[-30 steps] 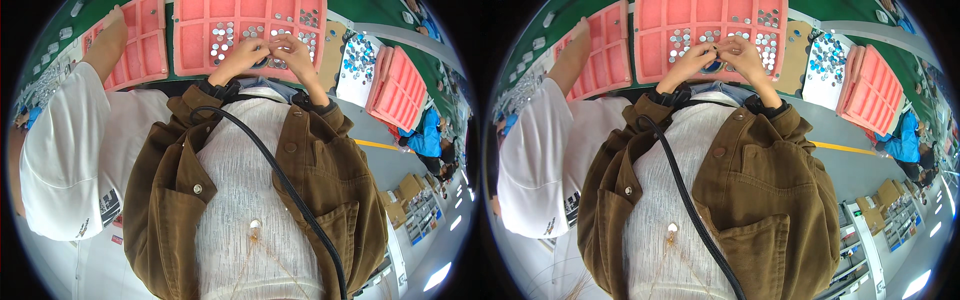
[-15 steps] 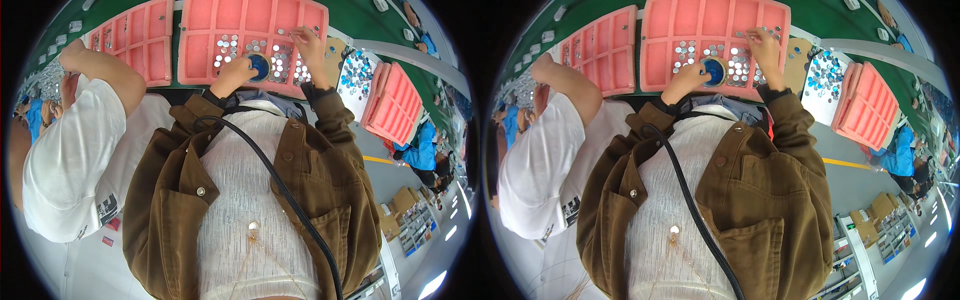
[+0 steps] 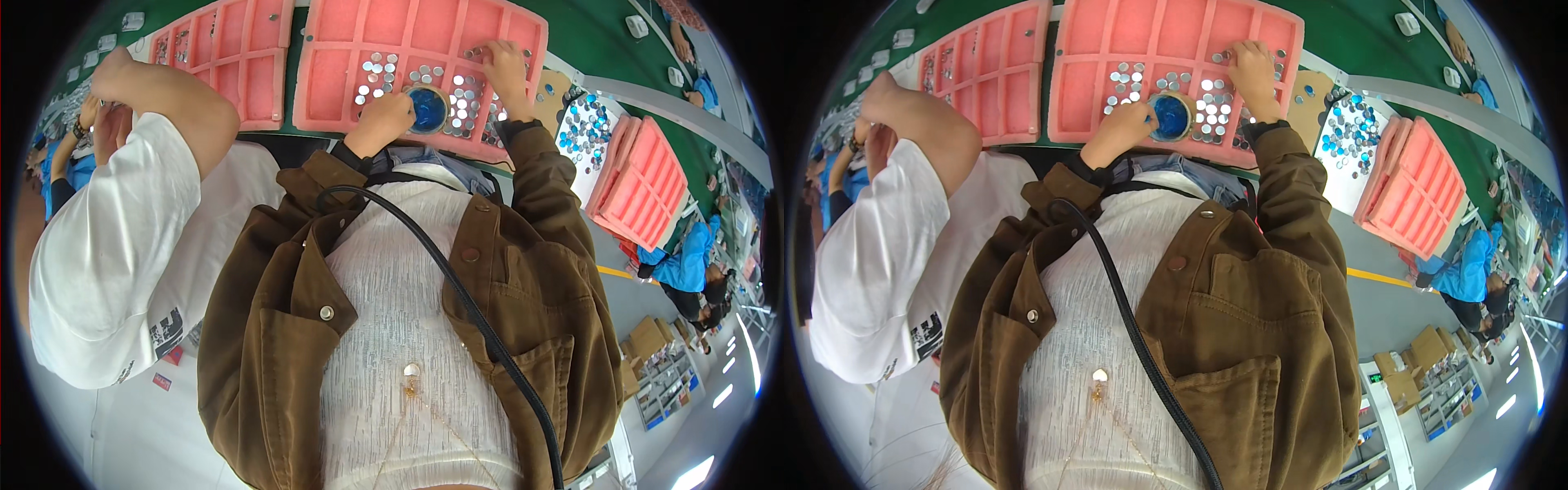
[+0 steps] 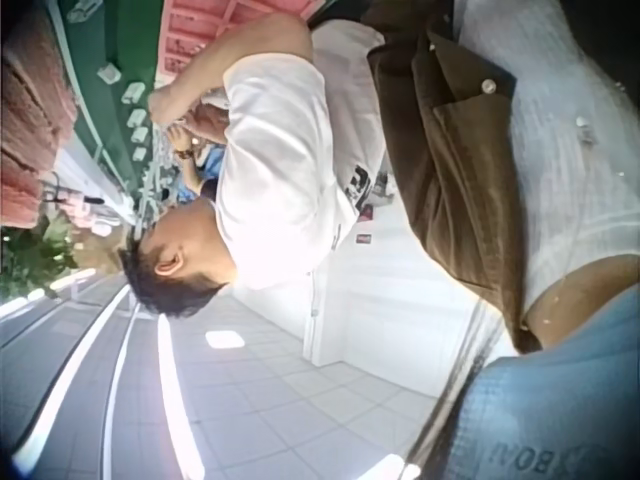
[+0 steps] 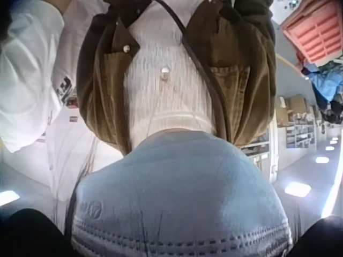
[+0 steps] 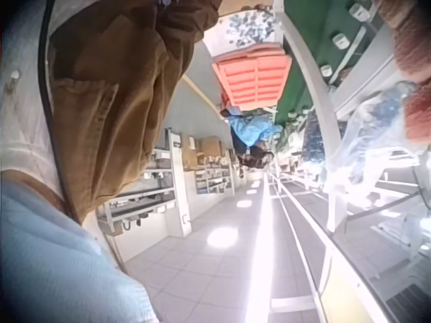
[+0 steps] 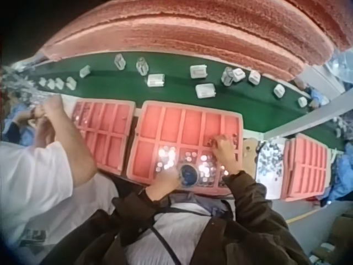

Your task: Assembling and sorting small electronics components into specialized trays at a manufacturing station.

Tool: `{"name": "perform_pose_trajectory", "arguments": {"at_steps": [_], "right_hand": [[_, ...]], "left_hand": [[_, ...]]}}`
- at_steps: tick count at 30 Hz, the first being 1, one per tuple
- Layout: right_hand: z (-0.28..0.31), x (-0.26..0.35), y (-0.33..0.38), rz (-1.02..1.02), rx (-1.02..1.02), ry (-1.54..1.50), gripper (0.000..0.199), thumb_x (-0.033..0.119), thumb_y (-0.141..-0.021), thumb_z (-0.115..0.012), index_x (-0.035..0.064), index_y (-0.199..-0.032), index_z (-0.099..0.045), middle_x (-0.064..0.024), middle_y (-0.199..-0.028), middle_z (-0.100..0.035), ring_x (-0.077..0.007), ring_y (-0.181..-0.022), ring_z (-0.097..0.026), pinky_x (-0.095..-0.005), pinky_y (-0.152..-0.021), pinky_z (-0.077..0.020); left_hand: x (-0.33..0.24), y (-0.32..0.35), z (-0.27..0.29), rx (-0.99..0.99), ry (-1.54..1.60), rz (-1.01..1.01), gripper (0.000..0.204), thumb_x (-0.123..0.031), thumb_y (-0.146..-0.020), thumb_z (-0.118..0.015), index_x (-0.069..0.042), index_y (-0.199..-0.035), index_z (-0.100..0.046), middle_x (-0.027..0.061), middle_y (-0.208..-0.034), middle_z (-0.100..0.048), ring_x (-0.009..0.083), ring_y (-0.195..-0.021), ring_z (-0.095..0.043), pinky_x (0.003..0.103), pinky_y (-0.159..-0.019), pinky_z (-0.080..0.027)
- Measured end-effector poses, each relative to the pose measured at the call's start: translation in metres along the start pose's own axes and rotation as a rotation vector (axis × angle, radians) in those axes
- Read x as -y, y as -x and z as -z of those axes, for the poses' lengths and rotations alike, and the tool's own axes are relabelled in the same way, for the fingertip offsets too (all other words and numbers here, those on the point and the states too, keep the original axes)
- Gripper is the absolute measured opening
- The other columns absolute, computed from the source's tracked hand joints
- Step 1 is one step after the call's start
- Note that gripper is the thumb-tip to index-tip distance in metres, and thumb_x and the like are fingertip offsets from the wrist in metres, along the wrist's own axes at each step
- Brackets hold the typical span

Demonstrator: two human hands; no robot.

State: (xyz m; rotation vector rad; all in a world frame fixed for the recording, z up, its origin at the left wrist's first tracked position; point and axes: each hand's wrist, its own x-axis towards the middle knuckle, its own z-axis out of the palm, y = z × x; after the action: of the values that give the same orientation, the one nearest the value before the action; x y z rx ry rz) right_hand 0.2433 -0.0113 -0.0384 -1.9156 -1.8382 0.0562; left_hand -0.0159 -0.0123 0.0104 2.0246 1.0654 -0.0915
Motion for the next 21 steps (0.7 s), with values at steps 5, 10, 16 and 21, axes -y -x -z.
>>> {"name": "perform_pose_trajectory", "arguments": {"at_steps": [5, 10, 16, 21], "right_hand": [[-0.004, 0.001, -0.001, 0.08, 0.069, 0.128, 0.018, 0.007, -0.068, -0.053, 0.0086, -0.082, -0.064, -0.0065, -0.089, -0.058, -0.0279, -0.092, -0.051, -0.0405, -0.08, -0.0397], [-0.002, 0.001, 0.003, 0.053, 0.186, 0.062, 0.022, 0.005, -0.067, -0.052, 0.008, -0.086, -0.064, -0.0069, -0.09, -0.058, -0.029, -0.092, -0.05, -0.0411, -0.081, -0.0391], [0.014, 0.024, -0.001, -0.01, -0.059, -0.15, 0.019, 0.005, -0.071, -0.051, 0.0059, -0.084, -0.064, -0.0099, -0.087, -0.061, -0.0307, -0.085, -0.052, -0.0399, -0.075, -0.0412], [0.05, 0.089, 0.013, -0.253, 0.156, -0.686, 0.018, 0.015, -0.08, -0.057, 0.0019, -0.09, -0.064, -0.0128, -0.077, -0.061, -0.0252, -0.08, -0.055, -0.0332, -0.068, -0.0432]], "left_hand": [[-0.011, 0.003, 0.007, 0.063, -0.03, 0.033, 0.025, -0.024, -0.077, -0.056, -0.001, -0.08, -0.064, 0.02, -0.077, -0.061, 0.0341, -0.075, -0.06, 0.042, -0.067, -0.045], [-0.016, 0.001, 0.011, 0.047, 0.012, 0.056, 0.025, -0.024, -0.077, -0.054, 0.0, -0.079, -0.059, 0.019, -0.075, -0.06, 0.0361, -0.072, -0.059, 0.046, -0.061, -0.046], [0.005, -0.005, -0.012, -0.229, 0.337, -0.55, 0.024, -0.019, -0.09, -0.042, -0.003, -0.104, -0.052, 0.0108, -0.078, -0.055, 0.0223, -0.063, -0.054, 0.033, -0.055, -0.042], [-0.026, -0.006, 0.004, 0.018, 0.882, -0.144, 0.027, -0.018, -0.092, -0.04, -0.003, -0.115, -0.044, 0.0057, -0.071, -0.051, 0.0097, -0.057, -0.044, 0.022, -0.049, -0.036]]}}
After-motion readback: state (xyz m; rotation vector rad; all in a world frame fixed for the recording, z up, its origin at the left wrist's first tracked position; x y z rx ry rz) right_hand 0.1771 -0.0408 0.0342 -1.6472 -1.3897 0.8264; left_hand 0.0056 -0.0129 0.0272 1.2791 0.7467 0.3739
